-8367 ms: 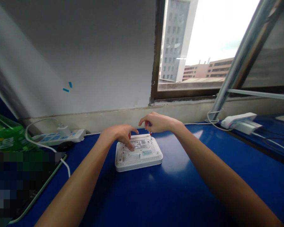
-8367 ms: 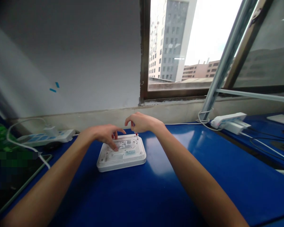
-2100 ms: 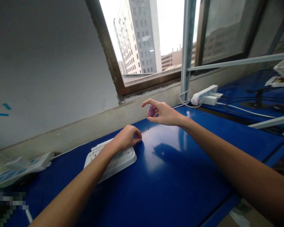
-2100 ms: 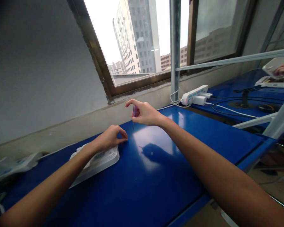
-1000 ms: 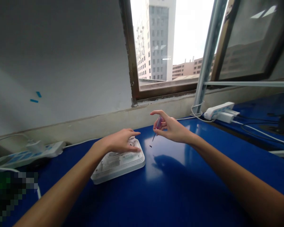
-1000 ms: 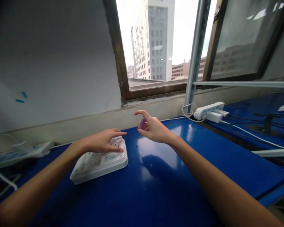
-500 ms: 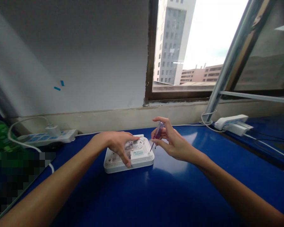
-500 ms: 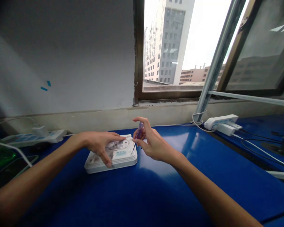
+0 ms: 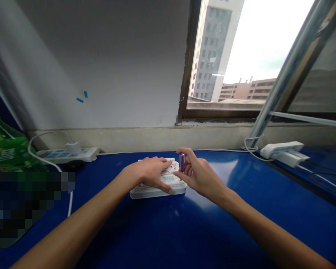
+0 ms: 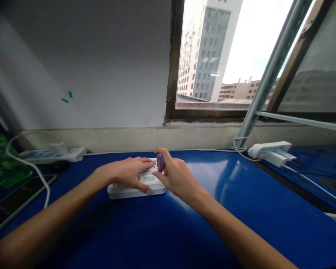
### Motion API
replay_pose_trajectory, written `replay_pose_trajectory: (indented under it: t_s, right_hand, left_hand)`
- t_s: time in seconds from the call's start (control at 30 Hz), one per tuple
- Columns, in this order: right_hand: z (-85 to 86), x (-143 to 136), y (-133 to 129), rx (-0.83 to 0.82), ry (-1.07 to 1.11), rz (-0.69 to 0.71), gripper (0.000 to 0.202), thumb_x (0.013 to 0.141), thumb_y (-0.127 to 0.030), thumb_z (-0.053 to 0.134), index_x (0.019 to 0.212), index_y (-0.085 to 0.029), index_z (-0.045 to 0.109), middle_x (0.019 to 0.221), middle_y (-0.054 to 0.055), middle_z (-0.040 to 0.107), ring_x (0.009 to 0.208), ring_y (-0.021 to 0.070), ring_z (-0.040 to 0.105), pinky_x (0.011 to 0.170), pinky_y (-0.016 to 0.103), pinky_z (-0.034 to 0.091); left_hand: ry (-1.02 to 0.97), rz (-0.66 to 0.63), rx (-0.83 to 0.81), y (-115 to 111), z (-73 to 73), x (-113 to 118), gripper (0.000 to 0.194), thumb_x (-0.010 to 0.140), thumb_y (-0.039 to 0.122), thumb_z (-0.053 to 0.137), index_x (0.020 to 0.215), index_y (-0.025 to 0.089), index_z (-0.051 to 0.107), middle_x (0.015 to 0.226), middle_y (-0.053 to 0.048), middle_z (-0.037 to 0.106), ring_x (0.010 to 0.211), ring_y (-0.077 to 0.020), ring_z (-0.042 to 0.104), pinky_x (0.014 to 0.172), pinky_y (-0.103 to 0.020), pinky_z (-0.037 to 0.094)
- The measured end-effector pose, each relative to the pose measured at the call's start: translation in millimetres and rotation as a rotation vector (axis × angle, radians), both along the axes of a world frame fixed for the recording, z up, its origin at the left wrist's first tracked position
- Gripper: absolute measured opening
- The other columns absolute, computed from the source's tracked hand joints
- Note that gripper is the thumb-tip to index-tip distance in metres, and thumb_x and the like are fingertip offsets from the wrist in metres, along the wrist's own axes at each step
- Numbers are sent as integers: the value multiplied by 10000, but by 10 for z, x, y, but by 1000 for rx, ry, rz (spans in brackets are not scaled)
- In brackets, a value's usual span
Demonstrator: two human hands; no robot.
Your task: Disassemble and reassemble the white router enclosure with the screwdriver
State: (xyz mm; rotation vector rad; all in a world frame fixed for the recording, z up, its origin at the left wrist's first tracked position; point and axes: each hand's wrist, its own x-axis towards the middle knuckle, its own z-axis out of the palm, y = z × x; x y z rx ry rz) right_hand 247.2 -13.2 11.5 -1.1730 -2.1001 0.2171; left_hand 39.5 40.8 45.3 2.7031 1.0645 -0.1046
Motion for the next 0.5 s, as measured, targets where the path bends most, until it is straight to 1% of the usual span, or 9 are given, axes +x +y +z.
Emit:
replay_pose_trajectory:
  t_s: [0.07,0.13,0.2,0.3,0.33,0.4,0.47,0.5]
  right_hand:
    - [13,-29,-1,17,-6,-35,513,862,-205,681,1295,-275,414,740,-43,618,617,176,619,573,267,448]
    - [31,-46,-1,32,-23,-56,471,857,-199,671,1257,-264,429,735,-42,622,611,174,618,563,260,433]
    - [55,-54,-6,59,-50,-74,392,863,-231,679,1188,-249,461,731,-37,627,615,173,615,564,258,420]
    - [92,-54,-13,126,-62,-107,208,921,-345,661,1009,-226,514,705,-24,620,592,158,585,561,259,390]
    - [101,-52,-12,151,-50,-113,194,943,-376,642,937,-223,522,688,-21,612,578,149,565,557,258,379]
    - [108,-49,0,180,-24,-98,243,976,-398,609,834,-218,530,666,-17,600,562,134,533,559,258,370]
    - [106,-48,19,179,-7,-58,227,995,-383,590,846,-212,572,678,-12,616,575,131,538,578,257,385]
    - [104,-49,28,170,-1,-36,187,1002,-369,580,904,-211,600,702,-7,635,591,134,556,591,257,397]
  left_hand:
    - [-40,-27,19,-10,-70,-66,923,750,739,682,1517,290,434,1627,-103,361,1403,-418,429,1113,-528,361]
    - [-77,-66,42,-15,-126,-107,905,801,739,632,1547,292,382,1643,-98,328,1450,-386,377,1149,-504,319]
    - [-90,-88,59,-15,-166,-125,892,836,735,598,1565,288,345,1655,-100,295,1488,-357,325,1178,-480,278]
    - [-78,-84,65,-10,-193,-129,876,839,736,595,1555,286,367,1652,-102,302,1494,-353,316,1181,-469,276]
    - [-75,-80,63,-8,-196,-128,879,834,741,598,1550,281,378,1648,-106,311,1489,-357,324,1176,-470,286]
    - [-78,-76,65,-5,-198,-125,884,822,749,605,1537,269,403,1638,-114,332,1477,-363,342,1170,-471,298]
    - [-95,-80,68,-5,-199,-123,862,818,742,617,1514,266,439,1629,-113,352,1465,-360,361,1168,-467,299]
    - [-106,-85,71,-6,-200,-122,845,818,733,625,1503,269,454,1626,-109,361,1459,-358,370,1167,-463,299]
